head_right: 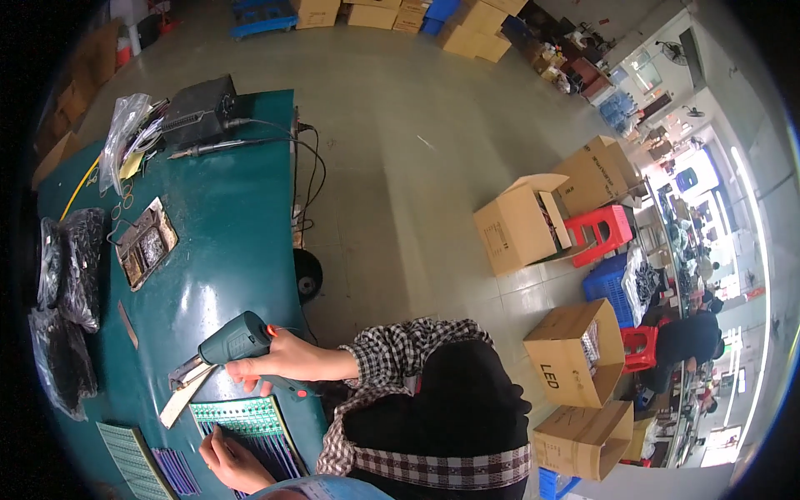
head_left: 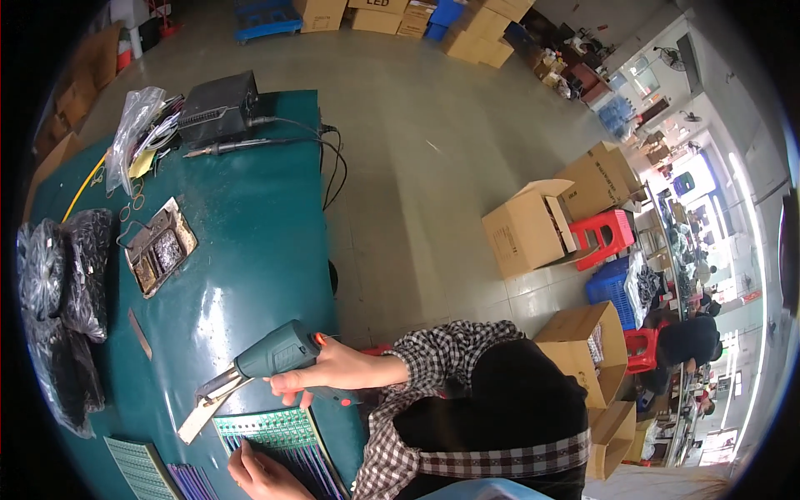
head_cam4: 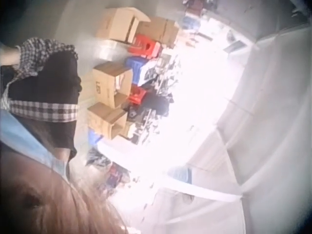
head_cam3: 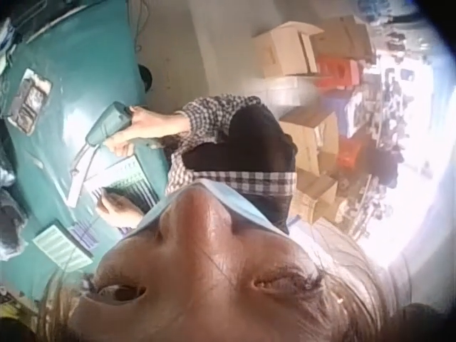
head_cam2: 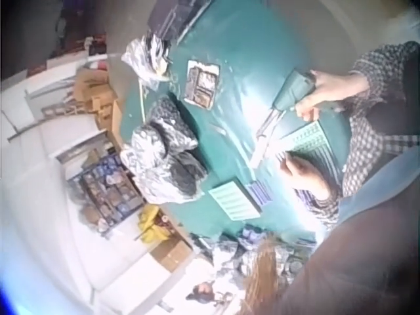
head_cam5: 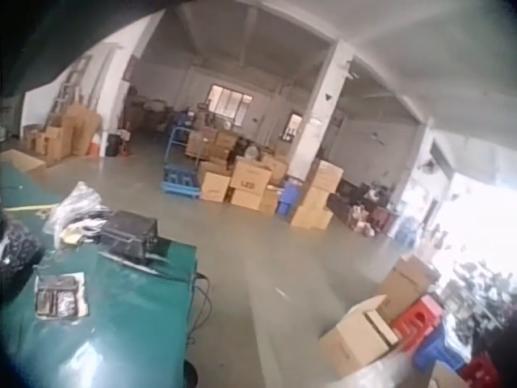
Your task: The person places ribbon cables onto a circuit board and solders them into place using a soldering gun.
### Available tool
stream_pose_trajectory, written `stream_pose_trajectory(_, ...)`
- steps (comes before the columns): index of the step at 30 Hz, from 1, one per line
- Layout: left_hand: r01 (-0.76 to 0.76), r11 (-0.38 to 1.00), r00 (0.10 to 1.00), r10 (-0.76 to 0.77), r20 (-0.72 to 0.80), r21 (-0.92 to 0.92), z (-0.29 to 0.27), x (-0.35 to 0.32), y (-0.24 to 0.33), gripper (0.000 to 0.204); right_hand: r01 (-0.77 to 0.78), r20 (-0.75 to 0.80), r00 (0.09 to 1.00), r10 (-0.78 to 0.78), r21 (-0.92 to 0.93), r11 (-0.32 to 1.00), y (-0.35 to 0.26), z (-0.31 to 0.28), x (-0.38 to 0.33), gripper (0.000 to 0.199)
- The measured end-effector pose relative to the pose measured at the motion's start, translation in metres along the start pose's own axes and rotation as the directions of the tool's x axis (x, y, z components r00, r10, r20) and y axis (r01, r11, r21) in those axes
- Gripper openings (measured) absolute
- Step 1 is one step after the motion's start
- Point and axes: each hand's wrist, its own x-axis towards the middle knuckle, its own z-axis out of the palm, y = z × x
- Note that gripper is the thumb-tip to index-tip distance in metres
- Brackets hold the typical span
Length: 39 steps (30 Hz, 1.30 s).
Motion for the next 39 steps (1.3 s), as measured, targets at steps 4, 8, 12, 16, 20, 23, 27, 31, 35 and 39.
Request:
stream_pose_trajectory(4,0.018,0.999,1.0,-0.018,-0.004,-0.035,-0.007,0.002,0.003,0.029,-0.11,0.039,0.993,0.112,-0.043,0.993,-0.014,0.004,-0.007,0.044)
stream_pose_trajectory(8,0.013,1.0,1.0,-0.013,-0.025,-0.025,-0.012,-0.002,-0.005,0.032,-0.124,0.129,0.983,0.129,-0.051,0.991,-0.007,0.015,0.006,0.045)
stream_pose_trajectory(12,-0.012,0.996,0.998,0.007,-0.054,-0.093,-0.015,0.006,0.009,0.029,-0.156,0.072,0.984,0.163,-0.096,0.983,-0.002,0.012,0.005,0.03)
stream_pose_trajectory(16,-0.023,0.982,0.999,0.017,-0.032,-0.185,-0.014,0.008,0.011,0.036,0.117,0.248,0.968,-0.026,-0.361,0.925,-0.001,-0.01,-0.001,0.033)
stream_pose_trajectory(20,-0.004,0.994,1.0,0.001,-0.026,-0.11,-0.022,0.005,0.008,0.033,0.059,0.214,0.977,0.02,-0.358,0.932,-0.004,-0.004,-0.005,0.049)
stream_pose_trajectory(23,0.015,0.995,0.999,-0.018,-0.029,-0.098,-0.023,0.0,0.006,0.031,0.042,0.179,0.983,0.037,-0.421,0.906,-0.004,-0.005,-0.008,0.058)
stream_pose_trajectory(27,0.011,0.995,0.999,-0.016,-0.046,-0.097,-0.02,-0.002,0.007,0.029,0.043,0.161,0.987,0.03,-0.43,0.902,-0.002,-0.007,-0.014,0.061)
stream_pose_trajectory(31,-0.006,0.994,0.997,-0.002,-0.075,-0.106,-0.019,-0.002,0.007,0.028,0.026,0.185,0.98,0.071,-0.473,0.881,-0.005,-0.004,-0.021,0.06)
stream_pose_trajectory(35,-0.002,0.993,0.996,-0.009,-0.091,-0.121,-0.019,-0.002,0.008,0.03,0.027,0.202,0.975,0.087,-0.501,0.865,-0.004,-0.003,-0.025,0.062)
stream_pose_trajectory(39,0.008,0.992,0.994,-0.022,-0.108,-0.122,-0.018,-0.003,0.009,0.034,0.015,0.205,0.973,0.108,-0.52,0.854,-0.004,-0.003,-0.028,0.057)
